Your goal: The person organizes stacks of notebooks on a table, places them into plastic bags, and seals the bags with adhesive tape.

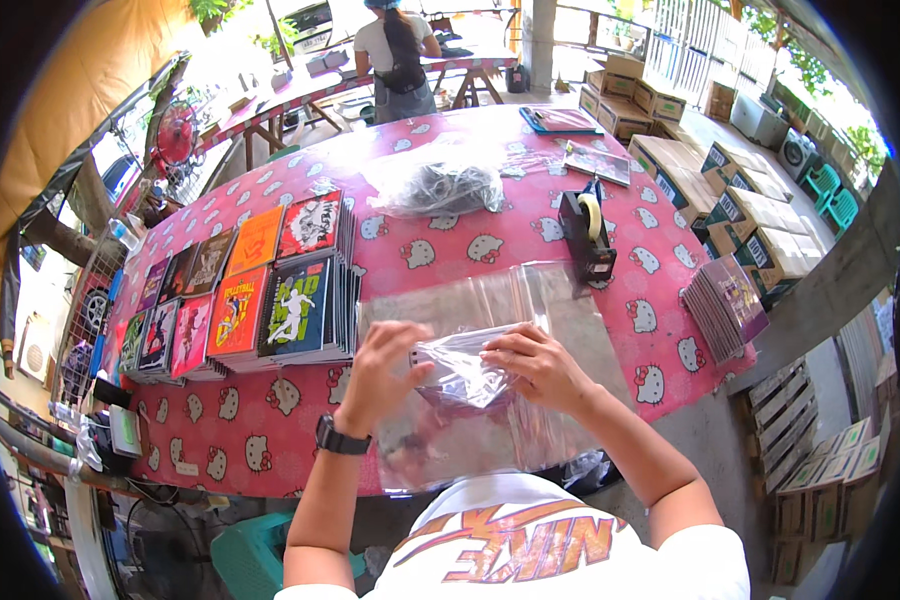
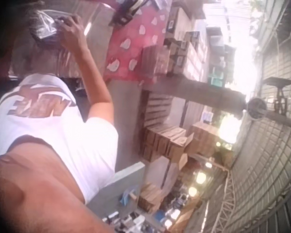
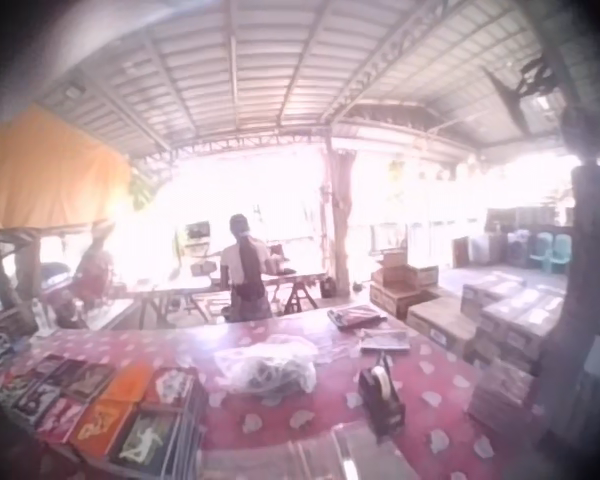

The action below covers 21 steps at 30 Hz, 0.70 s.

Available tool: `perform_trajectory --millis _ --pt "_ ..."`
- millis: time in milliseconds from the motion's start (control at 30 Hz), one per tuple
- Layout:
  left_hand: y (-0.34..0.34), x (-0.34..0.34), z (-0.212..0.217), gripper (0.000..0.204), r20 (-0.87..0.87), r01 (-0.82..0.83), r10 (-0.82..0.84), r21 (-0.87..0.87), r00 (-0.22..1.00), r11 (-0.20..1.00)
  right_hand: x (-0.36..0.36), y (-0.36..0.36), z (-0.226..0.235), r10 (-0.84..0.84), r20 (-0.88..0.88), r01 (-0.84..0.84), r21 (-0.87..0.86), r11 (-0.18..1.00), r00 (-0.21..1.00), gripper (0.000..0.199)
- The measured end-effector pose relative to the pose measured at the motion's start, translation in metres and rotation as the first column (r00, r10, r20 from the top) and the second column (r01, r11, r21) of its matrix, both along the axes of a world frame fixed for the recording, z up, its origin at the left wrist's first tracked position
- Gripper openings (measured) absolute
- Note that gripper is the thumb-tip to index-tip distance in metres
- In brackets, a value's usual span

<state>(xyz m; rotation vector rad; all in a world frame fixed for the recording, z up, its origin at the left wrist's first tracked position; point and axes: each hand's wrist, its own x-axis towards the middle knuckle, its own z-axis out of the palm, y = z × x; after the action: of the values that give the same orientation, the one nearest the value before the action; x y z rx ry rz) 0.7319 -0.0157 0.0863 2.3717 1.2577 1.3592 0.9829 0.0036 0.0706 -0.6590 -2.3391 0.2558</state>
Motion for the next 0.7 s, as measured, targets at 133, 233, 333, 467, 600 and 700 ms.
perform_trajectory --millis 133,233,333,467,600,700 --pt "0.021 -0.007 -0.011 0.02 0.106 0.17 -0.143 -0.322 0.984 0.931 -0.001 -0.002 0.001 0.02 -0.032 -0.021 -0.024 1.0 0.999 0.05" --pt "0.026 -0.007 -0.015 0.023 0.018 0.138 -0.137 -0.161 0.99 0.977 -0.004 -0.003 0.006 0.003 -0.071 -0.006 -0.038 0.999 0.997 0.053" --pt "0.032 -0.006 -0.016 0.022 0.107 0.178 -0.156 -0.243 0.982 0.953 0.0 -0.001 0.006 -0.046 -0.085 0.042 -0.047 0.998 0.995 0.057" --pt "0.033 -0.005 -0.018 0.018 0.161 0.241 -0.202 -0.28 0.966 0.929 -0.005 -0.001 0.01 -0.055 -0.077 0.049 -0.082 0.995 0.995 0.059" --pt "0.015 0.004 -0.002 0.017 -0.16 0.207 -0.197 0.048 0.967 0.977 -0.001 0.0 0.011 -0.032 -0.011 0.031 -0.031 0.999 0.999 0.057" --pt "0.009 0.003 0.012 0.029 -0.116 0.199 -0.196 0.022 0.974 0.98 0.003 0.001 0.003 -0.021 0.015 0.021 -0.026 0.999 1.0 0.056"
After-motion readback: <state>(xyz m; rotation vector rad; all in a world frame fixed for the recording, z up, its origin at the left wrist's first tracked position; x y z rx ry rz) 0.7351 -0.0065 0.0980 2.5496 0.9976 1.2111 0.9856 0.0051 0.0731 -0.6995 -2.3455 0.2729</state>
